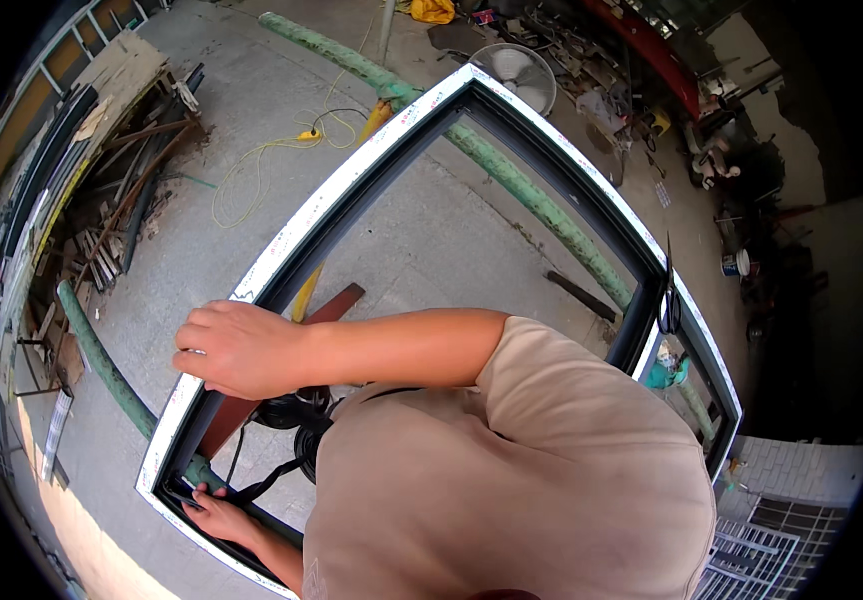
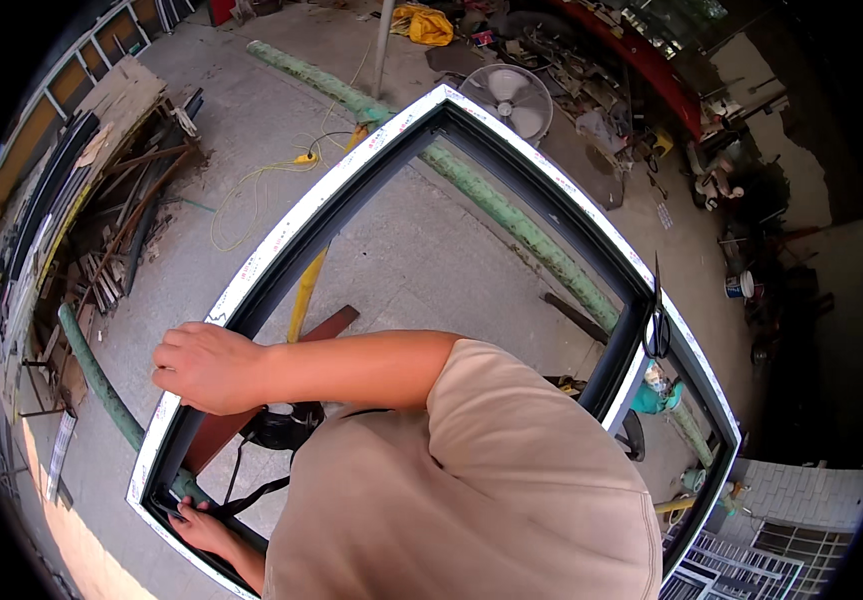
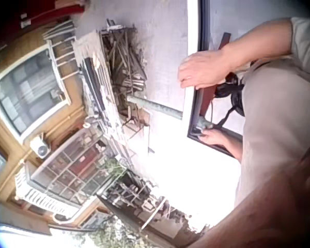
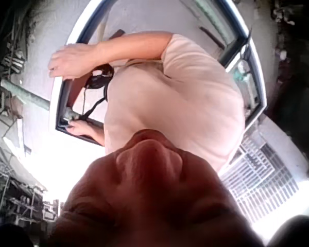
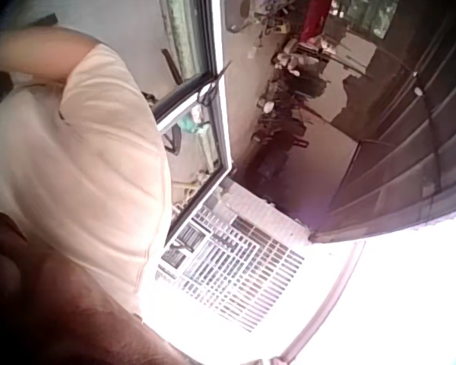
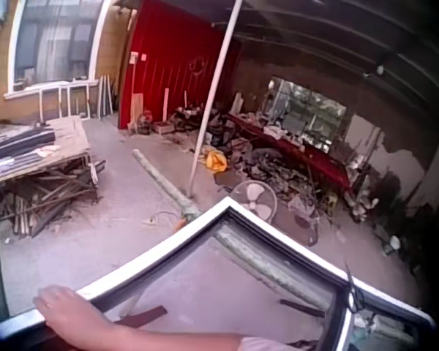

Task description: The person installs a black rubber seal into the groove of a white window frame using their hands and then trims the excess with shears.

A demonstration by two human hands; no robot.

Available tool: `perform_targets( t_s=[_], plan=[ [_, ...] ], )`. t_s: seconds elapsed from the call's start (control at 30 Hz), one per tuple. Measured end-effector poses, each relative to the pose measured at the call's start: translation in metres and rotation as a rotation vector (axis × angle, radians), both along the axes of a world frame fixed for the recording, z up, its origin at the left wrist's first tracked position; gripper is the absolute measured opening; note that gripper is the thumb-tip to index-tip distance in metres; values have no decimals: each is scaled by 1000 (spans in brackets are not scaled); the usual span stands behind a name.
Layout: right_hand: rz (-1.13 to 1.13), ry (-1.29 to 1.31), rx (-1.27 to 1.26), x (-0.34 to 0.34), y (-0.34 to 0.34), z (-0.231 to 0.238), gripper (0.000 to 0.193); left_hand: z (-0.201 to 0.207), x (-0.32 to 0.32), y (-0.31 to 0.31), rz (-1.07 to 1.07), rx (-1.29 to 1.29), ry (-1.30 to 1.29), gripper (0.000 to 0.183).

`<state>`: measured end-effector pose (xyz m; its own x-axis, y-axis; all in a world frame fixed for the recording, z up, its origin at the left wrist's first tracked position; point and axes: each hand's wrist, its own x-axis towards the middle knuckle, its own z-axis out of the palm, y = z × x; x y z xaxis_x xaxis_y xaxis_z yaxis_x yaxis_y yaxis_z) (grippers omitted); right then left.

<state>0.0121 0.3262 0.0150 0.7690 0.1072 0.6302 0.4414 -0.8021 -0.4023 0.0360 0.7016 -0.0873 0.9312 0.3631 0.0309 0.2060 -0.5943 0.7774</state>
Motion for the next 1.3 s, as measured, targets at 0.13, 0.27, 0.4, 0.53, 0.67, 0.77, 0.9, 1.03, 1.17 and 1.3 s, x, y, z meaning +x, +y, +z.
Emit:
perform_targets(
  t_s=[0.13,0.27,0.4,0.53,0.67,0.77,0.9,1.03,1.17,1.3],
  plan=[
    [-311,-3,-35,-81,-108,39,33,-8,2,18,-2,15,17,46],
    [-975,70,-303,-211,-223,80,33,-16,17,29,-28,9,24,43],
    [-1713,518,-283,-371,-282,102,35,-30,19,44,-26,-3,14,44],
    [-2068,1383,-136,-510,-280,107,50,-35,22,49,-30,-3,14,45],
    [-1936,1602,130,-595,-269,90,55,-39,25,51,-52,-7,10,45],
    [-1854,1590,418,-617,-271,76,54,-38,26,54,-57,14,33,45],
    [-1872,1478,561,-622,-279,73,49,-33,19,45,3,-6,23,43],
    [-1810,1541,539,-613,-278,70,46,-24,16,32,-89,-34,-7,39],
    [-1844,1530,550,-610,-287,70,42,-7,7,13,-49,-83,40,47],
    [-1794,1447,640,-644,-307,51,43,-8,-8,12,-21,-206,24,49]
  ],
)
